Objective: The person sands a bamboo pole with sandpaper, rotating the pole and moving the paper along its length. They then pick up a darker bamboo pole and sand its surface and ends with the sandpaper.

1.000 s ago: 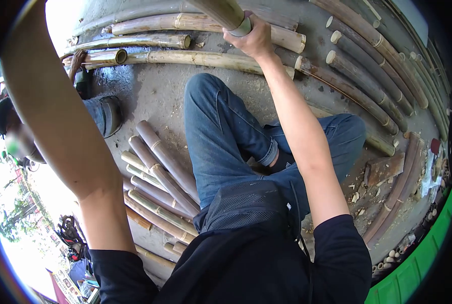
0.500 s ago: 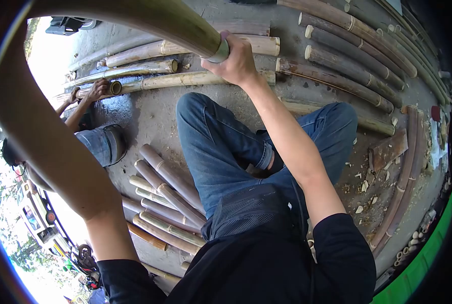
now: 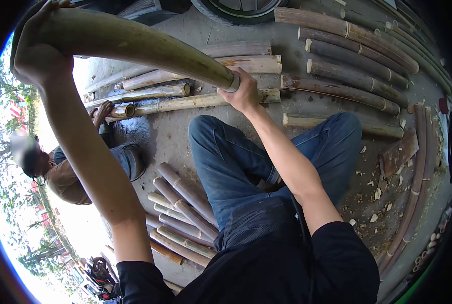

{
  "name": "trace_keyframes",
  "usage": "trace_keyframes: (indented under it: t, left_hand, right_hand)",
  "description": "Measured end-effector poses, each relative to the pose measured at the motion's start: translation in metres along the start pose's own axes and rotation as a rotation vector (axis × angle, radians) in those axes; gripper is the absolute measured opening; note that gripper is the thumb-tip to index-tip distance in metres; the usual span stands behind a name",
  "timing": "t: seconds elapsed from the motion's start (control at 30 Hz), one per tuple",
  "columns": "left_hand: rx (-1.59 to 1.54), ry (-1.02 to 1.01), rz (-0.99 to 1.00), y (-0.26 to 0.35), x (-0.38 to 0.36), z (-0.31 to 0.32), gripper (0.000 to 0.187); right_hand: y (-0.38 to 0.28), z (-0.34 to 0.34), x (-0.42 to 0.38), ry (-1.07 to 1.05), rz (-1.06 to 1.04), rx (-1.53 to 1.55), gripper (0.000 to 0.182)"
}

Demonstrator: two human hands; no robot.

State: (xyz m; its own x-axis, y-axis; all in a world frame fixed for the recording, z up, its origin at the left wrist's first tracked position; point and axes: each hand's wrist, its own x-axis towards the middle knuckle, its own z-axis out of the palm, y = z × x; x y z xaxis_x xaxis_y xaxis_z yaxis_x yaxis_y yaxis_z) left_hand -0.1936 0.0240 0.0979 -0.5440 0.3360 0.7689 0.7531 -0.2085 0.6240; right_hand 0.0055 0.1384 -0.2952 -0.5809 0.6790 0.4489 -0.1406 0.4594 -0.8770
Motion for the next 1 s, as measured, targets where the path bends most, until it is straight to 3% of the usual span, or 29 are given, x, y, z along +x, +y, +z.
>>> trace_keyframes:
  t: [0.07,0.13,0.17,0.2,0.37,0.43,0.53,0.63,0.87,1.0]
  left_hand:
    - [-0.063,-0.113,-0.065,-0.011,0.016,-0.018,0.044]
    - [-0.475,-0.507,-0.241,0.005,0.047,-0.028,0.061]
    - [0.024,0.034,0.037,0.018,0.002,0.043,0.075]
    - [-0.051,-0.04,0.071,0.009,0.005,0.039,0.074]
    - [0.037,0.028,0.088,0.011,-0.004,0.041,0.066]
    - [0.048,0.035,0.092,0.011,-0.003,0.042,0.063]
    - [0.061,0.032,0.092,0.009,-0.004,0.043,0.058]
    - [0.077,0.033,0.084,0.011,-0.004,0.043,0.054]
    - [0.085,0.044,0.067,0.013,-0.014,0.039,0.043]
    - [0.09,0.029,0.06,0.012,-0.015,0.038,0.038]
  right_hand:
    - [-0.025,-0.002,0.009,0.028,-0.01,0.022,0.044]
    - [-0.041,-0.003,0.027,0.062,-0.098,0.029,0.046]
    - [-0.042,-0.002,0.029,0.103,-0.192,0.045,0.048]
    - [-0.034,-0.002,0.025,0.092,-0.182,0.046,0.048]
    - [0.036,-0.006,-0.008,-0.007,-0.091,0.086,0.06]
    - [0.026,-0.006,-0.005,-0.011,-0.02,0.047,0.063]
    - [-0.014,0.005,0.014,0.119,-0.088,-0.086,0.067]
    - [-0.043,0.014,0.032,0.226,-0.205,-0.101,0.083]
    - [0.047,0.005,-0.026,0.056,-0.054,-0.151,0.074]
    - [-0.006,0.013,0.003,0.106,-0.064,-0.092,0.072]
